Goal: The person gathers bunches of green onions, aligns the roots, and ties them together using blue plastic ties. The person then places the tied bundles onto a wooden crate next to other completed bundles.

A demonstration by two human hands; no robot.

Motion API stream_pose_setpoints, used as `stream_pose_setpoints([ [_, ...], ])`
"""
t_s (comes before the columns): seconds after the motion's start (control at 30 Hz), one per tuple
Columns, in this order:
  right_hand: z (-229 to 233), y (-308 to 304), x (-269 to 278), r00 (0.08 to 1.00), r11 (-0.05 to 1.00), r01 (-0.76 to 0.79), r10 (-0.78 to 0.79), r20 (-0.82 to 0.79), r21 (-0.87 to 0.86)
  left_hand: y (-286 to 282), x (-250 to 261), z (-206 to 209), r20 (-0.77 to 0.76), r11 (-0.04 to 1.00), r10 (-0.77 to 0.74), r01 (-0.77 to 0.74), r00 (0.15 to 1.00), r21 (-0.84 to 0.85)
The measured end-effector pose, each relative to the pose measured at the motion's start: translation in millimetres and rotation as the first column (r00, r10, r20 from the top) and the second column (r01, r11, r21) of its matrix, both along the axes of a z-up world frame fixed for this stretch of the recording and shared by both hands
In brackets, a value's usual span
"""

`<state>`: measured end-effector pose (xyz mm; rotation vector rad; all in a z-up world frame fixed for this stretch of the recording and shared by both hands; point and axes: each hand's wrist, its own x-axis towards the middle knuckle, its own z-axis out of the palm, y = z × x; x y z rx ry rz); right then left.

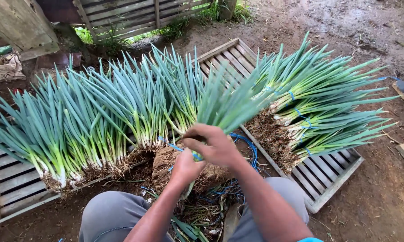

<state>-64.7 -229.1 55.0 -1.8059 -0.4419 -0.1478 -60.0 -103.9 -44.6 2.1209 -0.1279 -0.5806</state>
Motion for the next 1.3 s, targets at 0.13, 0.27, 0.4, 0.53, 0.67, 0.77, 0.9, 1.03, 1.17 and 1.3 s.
stream_pose_setpoints([
  [0.13, 13.0, -40.2, -17.3, 0.932, 0.972, -0.228, 0.201, -0.303, -0.056, 17.3, 10.0, 53.7, -0.219, 0.960, 0.138, -0.184, 0.966, -0.210],
  [0.27, 1.7, -37.9, -18.0, 0.817, 0.888, -0.122, -0.164, -0.553, -0.443, 30.5, -3.1, 99.3, -0.292, 0.828, 0.091, -0.235, 0.952, -0.510],
  [0.4, -74.2, -26.9, -8.7, 0.818, 0.947, -0.041, 0.215, -0.534, 0.319, 27.2, -3.3, 35.5, -0.411, 0.509, -0.015, -0.347, 0.911, -0.788],
  [0.53, -49.9, -22.3, -13.5, 0.796, 0.886, -0.033, 0.303, -0.524, 0.463, 35.9, 0.8, 47.2, -0.345, 0.546, -0.094, -0.242, 0.934, -0.802],
  [0.67, -58.7, -26.6, -12.3, 0.851, 0.937, -0.032, 0.207, -0.482, 0.347, 38.1, -6.4, 42.7, -0.444, 0.356, -0.151, -0.371, 0.883, -0.858],
  [0.77, -49.5, -24.6, -10.5, 0.897, 0.979, -0.003, 0.092, -0.432, 0.203, 40.4, -8.4, 60.6, -0.432, 0.381, -0.124, -0.359, 0.893, -0.852],
  [0.9, -48.9, -20.8, -6.7, 0.905, 0.964, 0.161, -0.229, -0.359, -0.210, 39.8, -10.2, 68.8, -0.420, 0.432, -0.033, -0.367, 0.907, -0.824],
  [1.03, -55.7, -16.9, -4.8, 0.890, 0.922, 0.218, -0.323, -0.322, -0.320, 34.2, -10.9, 59.8, -0.431, 0.428, 0.033, -0.403, 0.902, -0.809],
  [1.17, -60.6, -23.1, -1.5, 0.905, 0.891, 0.238, -0.348, -0.244, -0.387, 29.8, -10.4, 63.6, -0.351, 0.538, 0.139, -0.369, 0.926, -0.758],
  [1.3, -49.1, -22.3, -5.9, 0.948, 0.896, 0.192, -0.275, -0.161, -0.399, 26.3, -10.2, 75.2, -0.248, 0.710, 0.201, -0.315, 0.948, -0.630],
])
